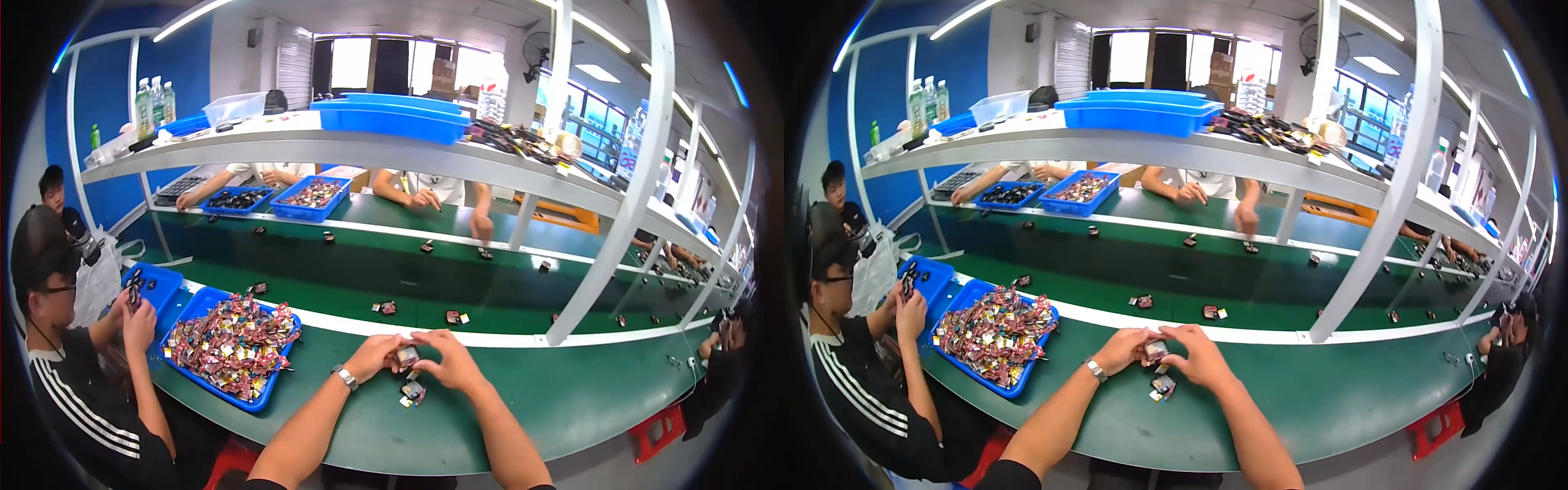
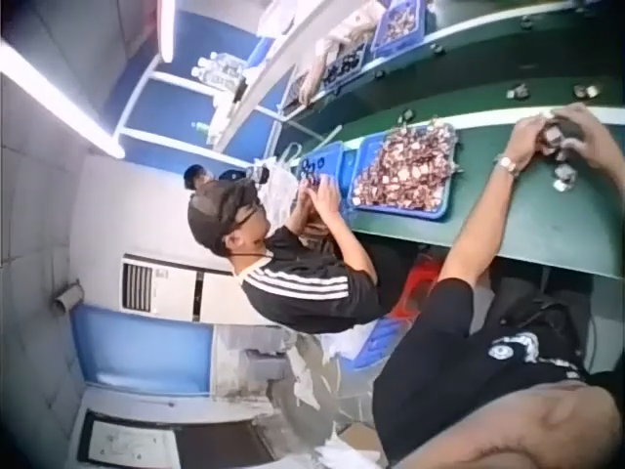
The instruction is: Assembling small electronic circuit board components on an industrial production line.
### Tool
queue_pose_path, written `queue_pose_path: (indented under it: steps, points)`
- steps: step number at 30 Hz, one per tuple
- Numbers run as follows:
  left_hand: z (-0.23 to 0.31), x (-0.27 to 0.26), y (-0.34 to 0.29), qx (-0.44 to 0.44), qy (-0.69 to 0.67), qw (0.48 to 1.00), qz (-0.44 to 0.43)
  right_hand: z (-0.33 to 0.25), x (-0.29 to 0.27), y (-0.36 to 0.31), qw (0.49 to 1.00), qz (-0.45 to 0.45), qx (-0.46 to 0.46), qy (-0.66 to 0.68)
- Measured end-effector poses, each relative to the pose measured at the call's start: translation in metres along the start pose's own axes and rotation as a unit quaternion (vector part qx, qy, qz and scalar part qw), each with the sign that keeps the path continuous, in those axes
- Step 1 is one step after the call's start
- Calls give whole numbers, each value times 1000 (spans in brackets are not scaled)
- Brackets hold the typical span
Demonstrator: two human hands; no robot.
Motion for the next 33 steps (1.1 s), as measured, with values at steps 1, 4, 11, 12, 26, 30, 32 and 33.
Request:
queue_pose_path:
  steps: [1,4,11,12,26,30,32,33]
  points:
    - [-6,2,1,-15,12,999,-30,-3,1,-5,1000,-18,12,0]
    - [-8,2,0,-40,47,996,-65,-8,0,-12,999,-39,30,-12]
    - [-7,17,-1,-8,5,1000,-6,8,7,-17,995,17,-75,-66]
    - [-9,16,-1,-10,6,1000,-6,10,8,-17,995,18,-74,-64]
    - [-8,16,-1,-2,-12,999,-41,21,19,-18,999,42,14,-18]
    - [-9,16,0,9,-11,998,-66,25,20,-18,998,49,37,15]
    - [-9,17,-1,-2,-9,999,-45,24,20,-18,998,46,35,25]
    - [-11,16,-1,-2,-7,999,-46,23,20,-18,998,40,35,35]
Point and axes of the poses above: each hand's wrist, its own y-axis towards the middle knuckle, its own x-axis out of the palm, z = x × y, the point moved 1 cm from there along y, towards the middle knuckle, and after that the axes turned 2 degrees about z, right-handed, at the moved point
